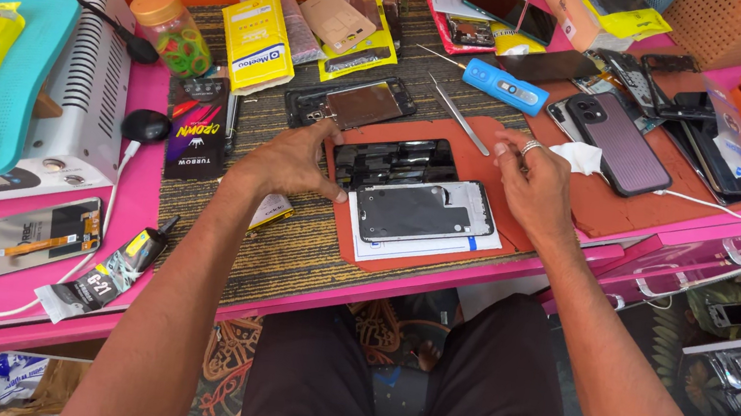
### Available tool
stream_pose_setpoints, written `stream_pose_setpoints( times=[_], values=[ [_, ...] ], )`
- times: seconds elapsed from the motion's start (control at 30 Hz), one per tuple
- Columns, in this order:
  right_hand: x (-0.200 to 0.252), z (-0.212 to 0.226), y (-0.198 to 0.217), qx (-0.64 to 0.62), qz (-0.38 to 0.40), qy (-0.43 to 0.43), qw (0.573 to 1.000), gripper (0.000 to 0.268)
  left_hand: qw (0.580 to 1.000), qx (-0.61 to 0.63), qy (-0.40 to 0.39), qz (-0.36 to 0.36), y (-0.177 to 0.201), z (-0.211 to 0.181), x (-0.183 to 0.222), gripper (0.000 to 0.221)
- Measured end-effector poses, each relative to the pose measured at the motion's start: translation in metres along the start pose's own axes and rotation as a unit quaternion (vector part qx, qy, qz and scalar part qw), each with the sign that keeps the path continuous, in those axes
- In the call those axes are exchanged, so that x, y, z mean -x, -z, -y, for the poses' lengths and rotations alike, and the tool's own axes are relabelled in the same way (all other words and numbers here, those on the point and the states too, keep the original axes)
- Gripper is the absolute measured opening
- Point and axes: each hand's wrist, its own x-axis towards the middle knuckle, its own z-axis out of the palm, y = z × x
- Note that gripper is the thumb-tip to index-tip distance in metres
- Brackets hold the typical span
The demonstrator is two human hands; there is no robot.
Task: The person disassembles a smartphone, removes the screen, cleans the internal frame with a tissue, and applies adhesive around the edges. The person then places a new screen onto the frame and continues cleaning the interior.
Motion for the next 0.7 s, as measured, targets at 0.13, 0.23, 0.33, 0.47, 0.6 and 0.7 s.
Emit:
stream_pose_setpoints(
  times=[0.13,0.23,0.33,0.47,0.6,0.7],
  values=[
    [-0.001,-0.002,-0.002,-0.015,-0.002,0.028,1.0,0.022,1.0,0.001,-0.022,-0.021,-0.002,0.002,0.001,0.096],
    [0.0,0.01,0.0,-0.008,0.017,0.012,1.0,0.026,1.0,0.006,-0.001,-0.013,-0.002,0.001,0.002,0.096],
    [0.004,0.031,0.01,0.029,0.085,0.022,0.996,0.039,1.0,0.004,0.005,-0.008,0.0,0.0,0.003,0.096],
    [0.01,0.057,0.015,0.06,0.211,0.165,0.961,0.077,1.0,0.014,0.003,0.005,0.003,-0.001,0.003,0.094],
    [0.017,0.064,0.012,0.125,0.307,0.159,0.93,0.092,1.0,0.01,0.01,0.004,0.002,-0.001,0.001,0.095],
    [0.012,0.064,0.009,0.122,0.319,0.13,0.931,0.096,1.0,0.005,0.007,0.002,0.003,-0.003,0.002,0.095]
  ],
)
